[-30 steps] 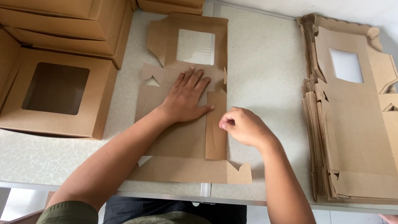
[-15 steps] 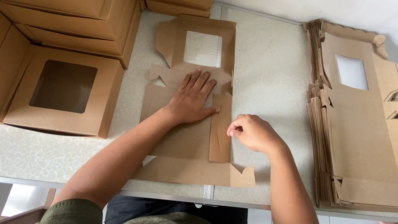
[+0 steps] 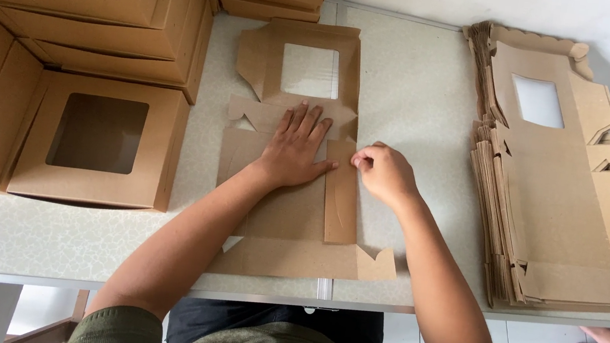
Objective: The person assembles a small cardboard box with a clear window by folding the flat piece along pre-scored lines and inserting tabs into slots. They then place a matching lid on top and stack the finished box with others.
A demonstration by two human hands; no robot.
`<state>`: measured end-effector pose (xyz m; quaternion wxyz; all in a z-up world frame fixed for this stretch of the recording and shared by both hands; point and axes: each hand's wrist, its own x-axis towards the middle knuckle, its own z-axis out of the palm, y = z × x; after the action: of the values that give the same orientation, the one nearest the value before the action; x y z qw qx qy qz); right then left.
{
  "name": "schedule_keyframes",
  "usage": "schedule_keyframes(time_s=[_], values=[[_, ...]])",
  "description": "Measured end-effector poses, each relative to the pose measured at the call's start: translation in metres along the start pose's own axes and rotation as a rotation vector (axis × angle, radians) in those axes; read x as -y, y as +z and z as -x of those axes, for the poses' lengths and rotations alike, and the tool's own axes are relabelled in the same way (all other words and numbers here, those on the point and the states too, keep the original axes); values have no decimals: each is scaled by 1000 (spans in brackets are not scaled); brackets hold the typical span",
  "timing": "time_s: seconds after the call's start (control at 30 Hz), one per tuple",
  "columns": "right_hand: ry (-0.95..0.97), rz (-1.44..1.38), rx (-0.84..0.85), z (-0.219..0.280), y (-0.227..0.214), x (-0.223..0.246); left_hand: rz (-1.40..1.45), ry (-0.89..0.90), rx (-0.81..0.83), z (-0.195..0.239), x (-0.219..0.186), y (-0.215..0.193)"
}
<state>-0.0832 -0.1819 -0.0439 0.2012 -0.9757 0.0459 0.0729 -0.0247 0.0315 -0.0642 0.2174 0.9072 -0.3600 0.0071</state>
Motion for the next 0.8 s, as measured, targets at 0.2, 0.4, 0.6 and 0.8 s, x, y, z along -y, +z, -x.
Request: schedule_keyframes(time_s=[0.2, 0.4, 0.6, 0.8], values=[[-83, 79, -180, -25, 24, -25, -20, 7, -39, 0, 3, 7], [-15, 7, -6, 2, 0, 3, -9, -6, -22, 1, 4, 6], [-5, -11, 73, 45, -4, 13, -21, 3, -44, 0, 7, 12], [-62, -19, 150, 80, -11, 15, -33, 5, -42, 1, 5, 10]])
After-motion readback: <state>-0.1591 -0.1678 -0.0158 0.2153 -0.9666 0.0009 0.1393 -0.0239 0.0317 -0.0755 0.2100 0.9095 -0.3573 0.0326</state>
